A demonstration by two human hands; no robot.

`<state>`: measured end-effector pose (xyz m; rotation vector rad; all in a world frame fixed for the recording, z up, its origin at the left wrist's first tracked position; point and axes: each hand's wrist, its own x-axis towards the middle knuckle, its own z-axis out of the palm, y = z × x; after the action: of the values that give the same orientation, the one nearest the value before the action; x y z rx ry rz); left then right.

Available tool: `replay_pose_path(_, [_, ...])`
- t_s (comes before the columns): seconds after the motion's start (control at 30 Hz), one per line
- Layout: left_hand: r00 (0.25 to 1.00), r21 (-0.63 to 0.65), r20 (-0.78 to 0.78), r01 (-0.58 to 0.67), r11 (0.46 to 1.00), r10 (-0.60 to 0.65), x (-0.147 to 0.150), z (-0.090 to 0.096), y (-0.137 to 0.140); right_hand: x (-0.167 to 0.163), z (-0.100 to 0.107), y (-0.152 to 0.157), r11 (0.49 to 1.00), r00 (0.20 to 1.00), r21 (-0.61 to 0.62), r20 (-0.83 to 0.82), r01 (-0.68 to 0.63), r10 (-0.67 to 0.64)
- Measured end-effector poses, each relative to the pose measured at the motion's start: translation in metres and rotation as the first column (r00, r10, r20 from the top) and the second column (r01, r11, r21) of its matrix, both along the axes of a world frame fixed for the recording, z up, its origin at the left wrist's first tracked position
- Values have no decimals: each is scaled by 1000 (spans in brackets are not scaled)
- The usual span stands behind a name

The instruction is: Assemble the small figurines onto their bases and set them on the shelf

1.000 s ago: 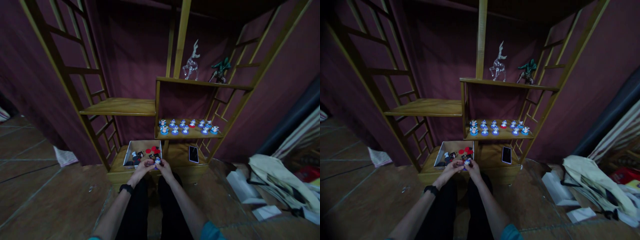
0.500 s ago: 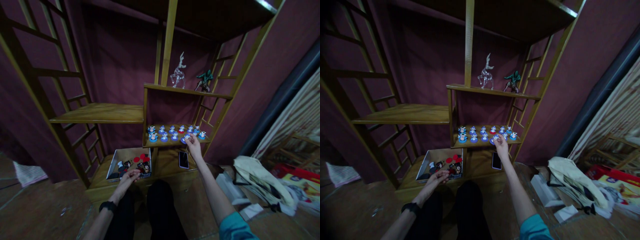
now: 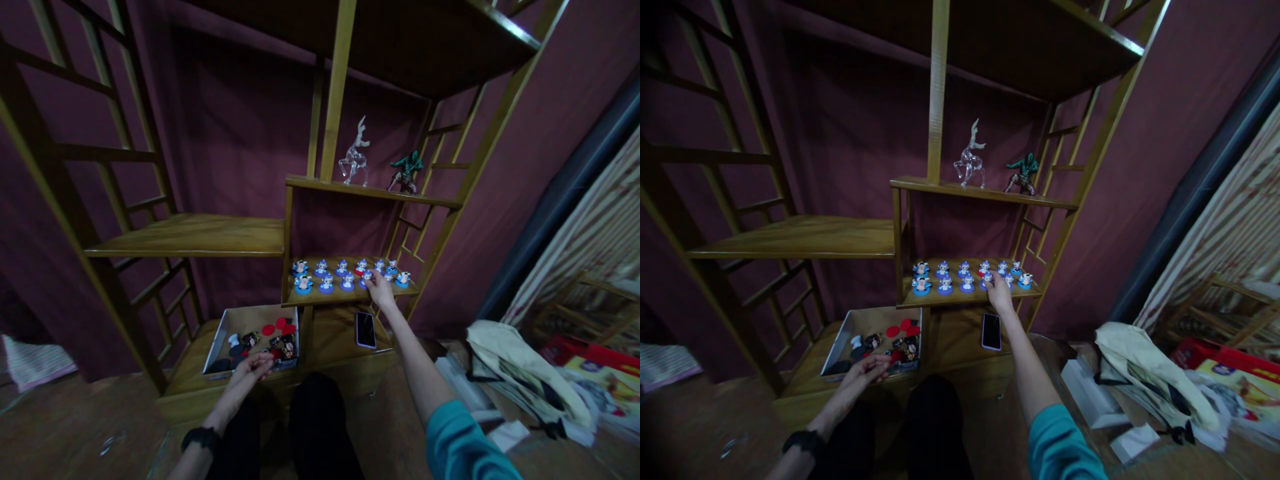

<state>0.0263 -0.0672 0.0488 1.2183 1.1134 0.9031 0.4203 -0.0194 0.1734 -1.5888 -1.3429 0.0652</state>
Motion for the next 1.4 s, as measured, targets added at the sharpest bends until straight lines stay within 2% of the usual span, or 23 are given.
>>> replay_pose_path(0.17, [1000, -22, -16, -2, 1000, 2, -2, 1, 1, 6, 0, 2, 999, 1000, -29, -1, -28, 28])
replay_pose_path(0.37, [1000, -16, -15, -3, 1000, 2, -1, -3, 4, 6, -8, 2, 998, 995, 34, -78, -52, 55])
replay_pose_path(0.6, [1000, 14, 8, 14, 1000, -15, -5, -13, 8, 4, 2, -3, 998, 996, -56, 85, -23, 27])
replay_pose_path(0.77, [1000, -1, -2, 15, 1000, -15, -5, -12, 8, 10, 9, -2, 989, 984, -151, 173, -6, 32])
replay_pose_path(1.03, [1000, -10, -10, 13, 1000, -14, -5, -9, 7, 14, 10, -4, 983, 983, -174, 168, -50, 80])
replay_pose_path(1.13, [1000, -9, -3, 8, 1000, -8, -5, -8, 7, 4, 18, -19, 994, 981, -99, 181, -46, 64])
replay_pose_path(1.23, [1000, -9, 2, 4, 1000, -4, -6, -7, 6, -13, 28, -35, 989, 974, 146, 226, -18, -15])
replay_pose_path(1.3, [1000, -12, -7, 7, 1000, -7, -6, -6, 5, -26, 32, -39, 967, 976, 246, 217, -67, 12])
replay_pose_path(1.37, [1000, -10, -13, 7, 1000, -8, -7, -5, 5, -37, 33, -35, 962, 982, 245, 171, -120, 79])
replay_pose_path(1.4, [1000, -2, -14, 7, 1000, -7, -8, -5, 5, -41, 31, -30, 966, 983, 207, 133, -153, 127])
